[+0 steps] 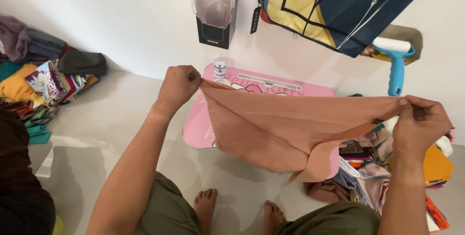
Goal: The person folds a peach-colored garment on a pink Hello Kitty board. They use a lint roller to clean the fabric, fold it into a compact rectangle, and place it into a clear plastic bag.
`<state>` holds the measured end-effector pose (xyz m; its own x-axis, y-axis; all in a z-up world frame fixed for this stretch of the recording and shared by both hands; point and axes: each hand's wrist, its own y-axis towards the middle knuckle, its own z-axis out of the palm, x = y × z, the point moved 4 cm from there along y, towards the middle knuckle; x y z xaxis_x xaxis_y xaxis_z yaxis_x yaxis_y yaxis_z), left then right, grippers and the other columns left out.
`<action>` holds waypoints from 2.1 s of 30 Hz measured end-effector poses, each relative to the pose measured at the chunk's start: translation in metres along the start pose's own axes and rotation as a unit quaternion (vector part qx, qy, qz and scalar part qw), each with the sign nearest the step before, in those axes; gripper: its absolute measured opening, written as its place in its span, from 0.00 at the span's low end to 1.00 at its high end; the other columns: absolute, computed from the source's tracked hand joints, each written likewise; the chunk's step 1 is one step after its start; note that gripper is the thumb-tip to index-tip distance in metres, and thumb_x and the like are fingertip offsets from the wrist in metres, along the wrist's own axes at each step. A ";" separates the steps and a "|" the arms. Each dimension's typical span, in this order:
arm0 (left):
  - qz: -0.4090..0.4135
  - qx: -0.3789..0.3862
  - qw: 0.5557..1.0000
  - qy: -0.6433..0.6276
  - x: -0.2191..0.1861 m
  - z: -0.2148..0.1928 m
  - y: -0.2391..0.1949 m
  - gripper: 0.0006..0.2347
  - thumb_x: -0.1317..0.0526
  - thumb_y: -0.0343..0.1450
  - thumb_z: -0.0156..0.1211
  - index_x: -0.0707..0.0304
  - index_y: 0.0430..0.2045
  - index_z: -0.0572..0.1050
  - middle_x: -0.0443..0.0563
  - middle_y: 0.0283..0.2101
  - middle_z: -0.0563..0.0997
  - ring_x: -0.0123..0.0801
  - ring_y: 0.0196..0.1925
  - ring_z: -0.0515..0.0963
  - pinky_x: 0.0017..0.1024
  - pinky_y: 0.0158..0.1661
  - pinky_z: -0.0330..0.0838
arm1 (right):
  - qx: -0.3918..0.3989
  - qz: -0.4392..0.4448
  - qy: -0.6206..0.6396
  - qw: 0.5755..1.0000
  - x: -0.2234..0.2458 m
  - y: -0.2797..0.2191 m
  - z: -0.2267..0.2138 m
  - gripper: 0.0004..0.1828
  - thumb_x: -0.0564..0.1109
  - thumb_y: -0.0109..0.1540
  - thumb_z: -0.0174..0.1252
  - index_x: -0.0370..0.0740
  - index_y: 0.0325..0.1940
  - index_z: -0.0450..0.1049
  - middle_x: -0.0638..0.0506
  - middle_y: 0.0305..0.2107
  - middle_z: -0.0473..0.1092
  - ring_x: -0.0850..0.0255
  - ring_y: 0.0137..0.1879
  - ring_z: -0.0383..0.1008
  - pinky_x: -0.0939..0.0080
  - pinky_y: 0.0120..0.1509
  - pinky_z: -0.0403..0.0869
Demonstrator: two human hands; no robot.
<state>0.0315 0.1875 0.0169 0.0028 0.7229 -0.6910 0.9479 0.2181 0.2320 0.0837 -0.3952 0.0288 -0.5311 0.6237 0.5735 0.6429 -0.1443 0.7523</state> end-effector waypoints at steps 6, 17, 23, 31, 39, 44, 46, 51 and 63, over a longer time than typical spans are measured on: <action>-0.075 0.072 0.994 -0.013 0.007 0.015 -0.002 0.13 0.69 0.65 0.52 0.66 0.35 0.84 0.53 0.33 0.86 0.35 0.35 0.82 0.28 0.34 0.75 | 0.014 -0.019 0.013 1.000 0.004 -0.006 -0.001 0.04 0.23 0.76 0.63 0.20 0.54 0.76 0.33 0.45 0.76 0.49 0.53 0.79 0.55 0.59 0.79; 0.010 0.040 0.999 0.029 0.011 0.024 0.000 0.08 0.69 0.65 0.53 0.63 0.31 0.81 0.51 0.32 0.81 0.40 0.36 0.77 0.33 0.34 0.70 | 0.031 -0.077 0.005 0.997 0.003 -0.008 -0.012 0.07 0.19 0.81 0.61 0.17 0.59 0.71 0.27 0.51 0.73 0.40 0.59 0.77 0.47 0.66 0.76; 0.139 0.074 0.987 0.007 0.000 0.023 -0.010 0.10 0.76 0.65 0.50 0.59 0.31 0.76 0.50 0.38 0.76 0.39 0.33 0.76 0.32 0.33 0.69 | -0.012 -0.026 -0.021 0.999 -0.007 -0.010 -0.020 0.06 0.23 0.79 0.61 0.26 0.57 0.75 0.36 0.50 0.75 0.49 0.57 0.78 0.53 0.63 0.78; 0.194 0.089 0.974 0.080 -0.004 0.025 -0.015 0.09 0.75 0.68 0.51 0.60 0.29 0.78 0.42 0.41 0.77 0.38 0.30 0.78 0.36 0.25 0.67 | 0.002 -0.040 0.008 0.999 -0.015 -0.010 -0.020 0.06 0.22 0.80 0.58 0.24 0.59 0.71 0.34 0.52 0.73 0.46 0.60 0.76 0.50 0.68 0.77; 0.215 0.092 0.965 0.114 -0.007 0.027 -0.014 0.09 0.75 0.68 0.52 0.61 0.29 0.80 0.42 0.39 0.78 0.43 0.28 0.77 0.38 0.23 0.66 | -0.036 0.009 -0.038 0.999 -0.018 -0.010 -0.024 0.07 0.25 0.78 0.61 0.30 0.56 0.77 0.40 0.48 0.76 0.53 0.54 0.78 0.56 0.59 0.78; 0.110 0.121 0.966 0.198 0.020 0.040 -0.004 0.12 0.68 0.69 0.50 0.64 0.37 0.84 0.53 0.39 0.81 0.51 0.38 0.81 0.44 0.30 0.75 | -0.010 -0.019 -0.020 1.000 -0.014 -0.010 -0.020 0.07 0.23 0.80 0.60 0.28 0.58 0.74 0.38 0.51 0.74 0.49 0.57 0.77 0.52 0.65 0.77; 0.083 0.099 0.974 0.188 0.029 0.044 -0.001 0.02 0.70 0.65 0.49 0.65 0.24 0.70 0.53 0.31 0.73 0.47 0.30 0.70 0.42 0.26 0.64 | 0.005 -0.033 -0.011 0.999 -0.004 -0.010 -0.019 0.06 0.22 0.80 0.60 0.26 0.58 0.74 0.36 0.52 0.74 0.47 0.59 0.77 0.51 0.66 0.77; 0.004 0.041 0.987 0.155 0.031 0.033 0.006 0.13 0.72 0.53 0.48 0.61 0.09 0.48 0.51 0.17 0.47 0.34 0.28 0.47 0.38 0.24 0.41 | 0.052 -0.034 0.039 0.997 0.015 -0.009 -0.019 0.06 0.22 0.83 0.59 0.24 0.59 0.71 0.35 0.55 0.71 0.46 0.62 0.75 0.50 0.70 0.76; -0.133 -0.059 0.987 0.066 0.034 -0.004 0.007 0.22 0.68 0.57 0.58 0.55 0.13 0.44 0.45 0.21 0.42 0.32 0.31 0.44 0.36 0.28 0.37 | 0.242 0.055 0.221 0.943 0.005 -0.007 -0.032 0.10 0.27 0.71 0.54 0.38 0.50 0.66 0.40 0.47 0.69 0.52 0.57 0.73 0.56 0.67 0.78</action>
<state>0.0367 0.2160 -0.0023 -0.2889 0.7072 -0.6453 0.8663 0.4800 0.1382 0.0595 -0.4155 0.0368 -0.5560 0.2293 0.7990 0.8274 0.2448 0.5055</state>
